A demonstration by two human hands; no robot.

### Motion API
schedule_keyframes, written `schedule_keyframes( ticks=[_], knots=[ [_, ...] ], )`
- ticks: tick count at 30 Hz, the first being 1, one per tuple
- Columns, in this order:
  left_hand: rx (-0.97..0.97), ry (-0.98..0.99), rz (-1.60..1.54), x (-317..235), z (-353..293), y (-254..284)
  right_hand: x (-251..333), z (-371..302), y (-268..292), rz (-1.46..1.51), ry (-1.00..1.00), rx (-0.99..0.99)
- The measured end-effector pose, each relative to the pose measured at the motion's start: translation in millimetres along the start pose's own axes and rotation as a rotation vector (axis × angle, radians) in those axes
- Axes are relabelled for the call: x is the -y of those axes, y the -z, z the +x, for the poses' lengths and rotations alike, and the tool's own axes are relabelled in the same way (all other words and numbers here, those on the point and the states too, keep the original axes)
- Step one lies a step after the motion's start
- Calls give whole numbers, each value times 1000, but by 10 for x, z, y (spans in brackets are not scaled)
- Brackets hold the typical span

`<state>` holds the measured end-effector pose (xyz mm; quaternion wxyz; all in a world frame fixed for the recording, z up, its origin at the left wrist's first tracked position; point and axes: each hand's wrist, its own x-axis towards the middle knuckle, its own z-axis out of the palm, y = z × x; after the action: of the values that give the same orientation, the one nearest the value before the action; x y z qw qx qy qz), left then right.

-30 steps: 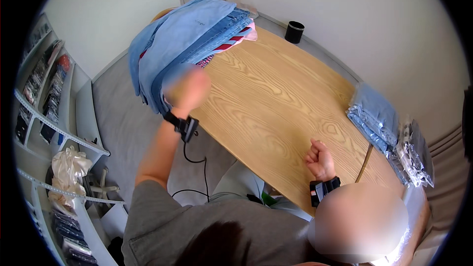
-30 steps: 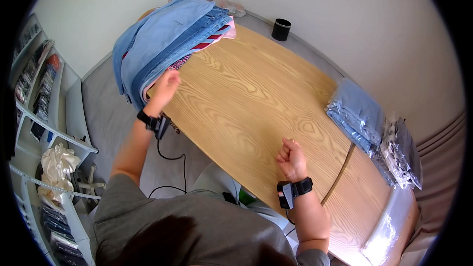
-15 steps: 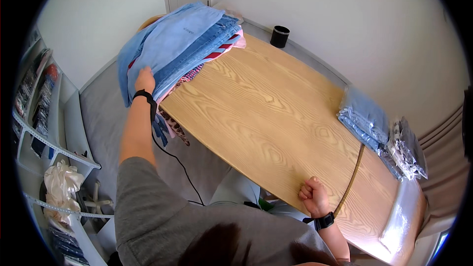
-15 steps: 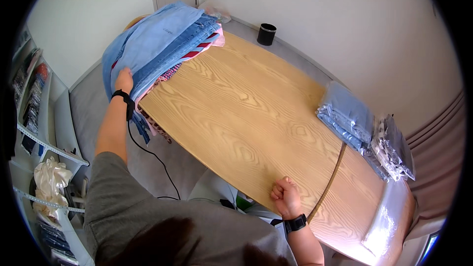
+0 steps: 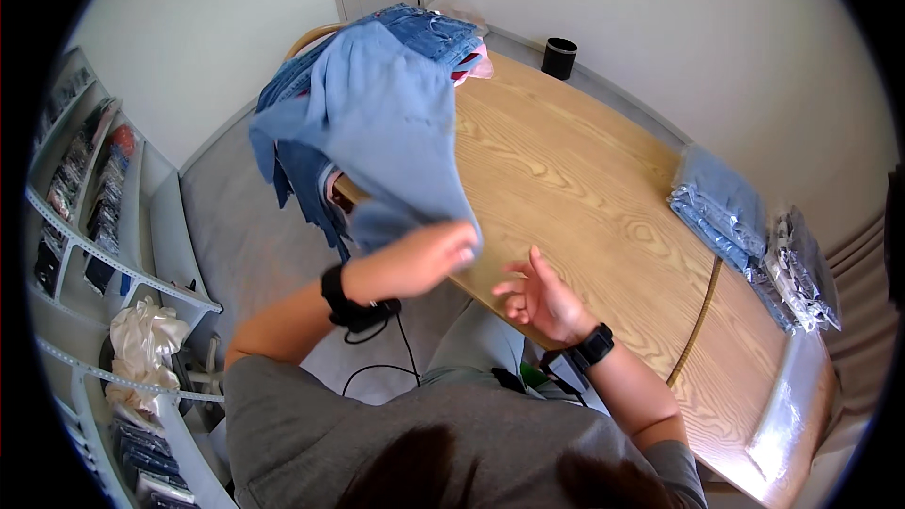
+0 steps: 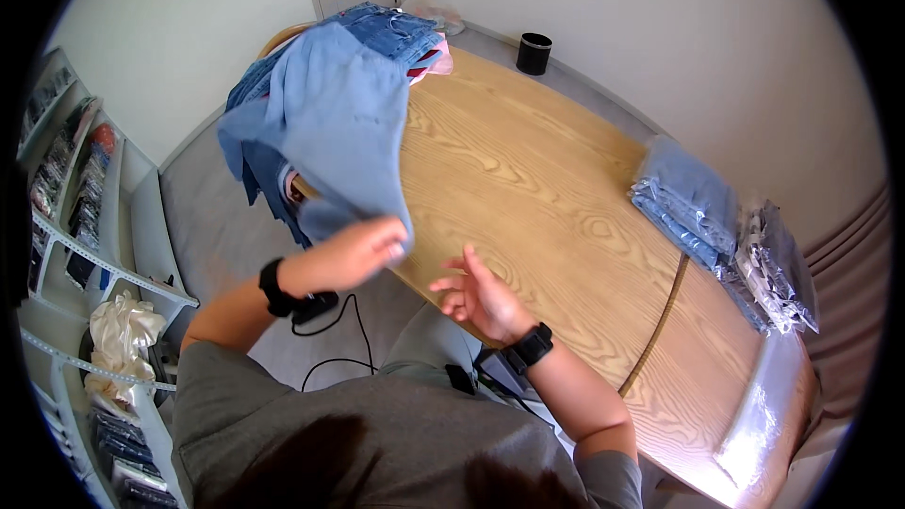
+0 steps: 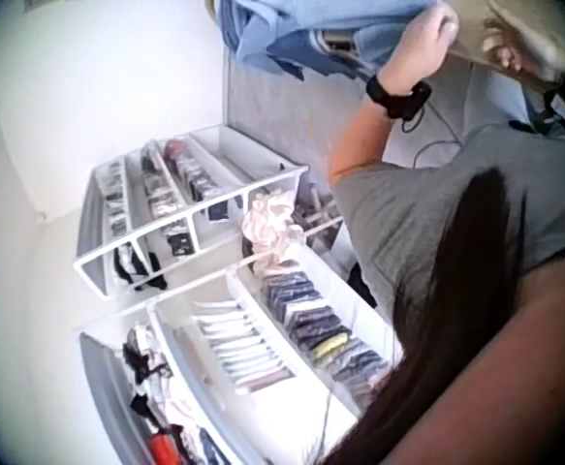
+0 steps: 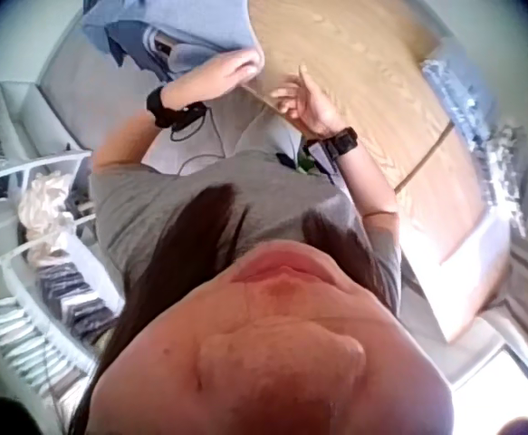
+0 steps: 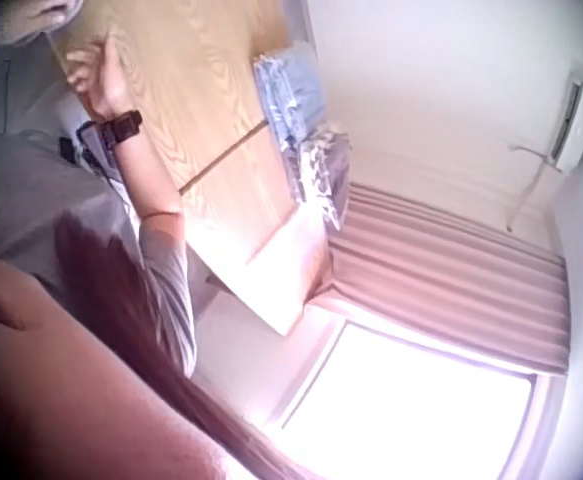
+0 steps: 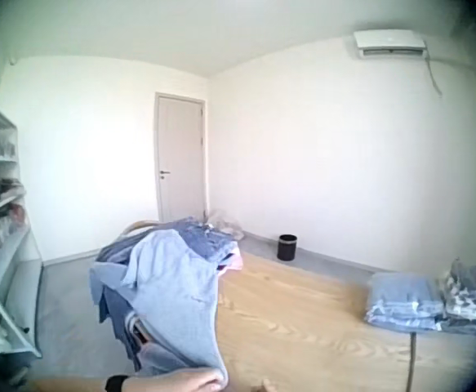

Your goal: Folding a pair of blue trousers and placing them into a transparent plastic bag for shipping or storage.

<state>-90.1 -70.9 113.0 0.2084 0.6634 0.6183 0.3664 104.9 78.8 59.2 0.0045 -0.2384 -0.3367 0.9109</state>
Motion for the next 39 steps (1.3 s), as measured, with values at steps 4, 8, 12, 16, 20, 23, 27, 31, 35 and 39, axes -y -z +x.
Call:
schedule_keyframes(
  ticks=[4, 8, 12, 16, 20, 23, 27, 31, 35, 39],
  knots=[
    [406, -13, -347, -165, -251, -611, -214, 326, -244, -490, 91, 148],
    [344, 271, -193, 26, -209, -10, -331, 453, -25, -453, 75, 62],
    [-575, 275, 87, 991, -265, 820, -218, 322, -53, -215, -5, 45],
    [-461, 436, 459, 1615, -148, 1158, -275, 291, -6, -272, 24, 53],
    [-376, 485, 508, 1904, 128, 968, -331, 307, 24, -311, 81, 39],
    [-310, 711, 776, 1894, 264, 858, -420, 360, 21, -547, 229, -24],
    [-514, 578, 788, 2038, 97, 1048, -559, 313, -67, -786, 370, -72],
    [-787, 533, 650, 1536, -29, 1148, -735, 306, -202, -1175, 481, -218],
    [-954, 323, 61, 773, -339, 1183, -752, 350, -396, -1440, 455, -33],
    [-947, 161, -334, -163, -774, 1248, -502, 488, -785, -1149, 678, -97]
  ],
)
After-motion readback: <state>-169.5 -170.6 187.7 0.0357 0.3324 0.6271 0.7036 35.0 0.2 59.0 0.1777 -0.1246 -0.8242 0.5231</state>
